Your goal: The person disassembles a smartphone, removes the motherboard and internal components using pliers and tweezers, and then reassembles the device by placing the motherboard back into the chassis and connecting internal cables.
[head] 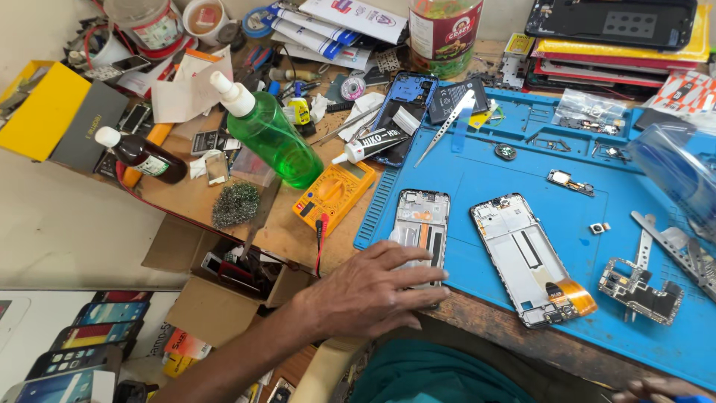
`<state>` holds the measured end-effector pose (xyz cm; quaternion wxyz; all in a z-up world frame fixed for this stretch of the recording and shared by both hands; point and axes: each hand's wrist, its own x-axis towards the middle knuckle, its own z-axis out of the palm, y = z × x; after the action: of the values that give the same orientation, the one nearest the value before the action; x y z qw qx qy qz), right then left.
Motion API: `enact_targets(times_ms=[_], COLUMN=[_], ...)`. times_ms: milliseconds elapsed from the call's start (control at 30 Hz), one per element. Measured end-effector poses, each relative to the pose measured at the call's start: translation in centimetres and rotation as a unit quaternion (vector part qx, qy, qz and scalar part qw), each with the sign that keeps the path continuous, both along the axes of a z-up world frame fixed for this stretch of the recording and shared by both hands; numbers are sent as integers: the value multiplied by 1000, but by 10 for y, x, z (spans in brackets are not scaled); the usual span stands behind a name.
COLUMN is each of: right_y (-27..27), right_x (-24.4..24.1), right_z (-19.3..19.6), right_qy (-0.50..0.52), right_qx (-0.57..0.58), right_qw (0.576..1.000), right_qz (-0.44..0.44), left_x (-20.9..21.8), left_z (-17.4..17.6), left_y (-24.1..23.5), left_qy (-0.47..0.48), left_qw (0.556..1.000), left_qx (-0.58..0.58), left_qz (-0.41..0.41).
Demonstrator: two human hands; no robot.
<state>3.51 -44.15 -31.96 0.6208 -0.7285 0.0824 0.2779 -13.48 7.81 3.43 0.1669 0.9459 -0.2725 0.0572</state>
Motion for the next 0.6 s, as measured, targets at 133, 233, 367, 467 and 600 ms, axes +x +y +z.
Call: enact_targets(times_ms=[133, 233, 367, 467, 600], right_y=[-2, -6, -14, -14, 3], right_x=[9, 15, 8, -26, -60], right_z=[-1, 2, 15, 33, 55], right_qy=[-9, -19, 54, 25, -115], right_qx=[-42, -44, 144, 265, 406], right_qw=[995, 995, 985, 963, 907], right_qz=[88, 91, 75, 33, -5], left_x=[-5, -6, 7, 49, 131], left_z=[-8, -3, 6, 1, 0], left_y=[6, 16, 27, 19, 6], left_qy=[-13, -30, 0, -11, 46], left_qw=[999, 996, 994, 996, 998], left_qx=[4, 33, -49, -47, -52], left_qz=[41, 82, 95, 70, -9])
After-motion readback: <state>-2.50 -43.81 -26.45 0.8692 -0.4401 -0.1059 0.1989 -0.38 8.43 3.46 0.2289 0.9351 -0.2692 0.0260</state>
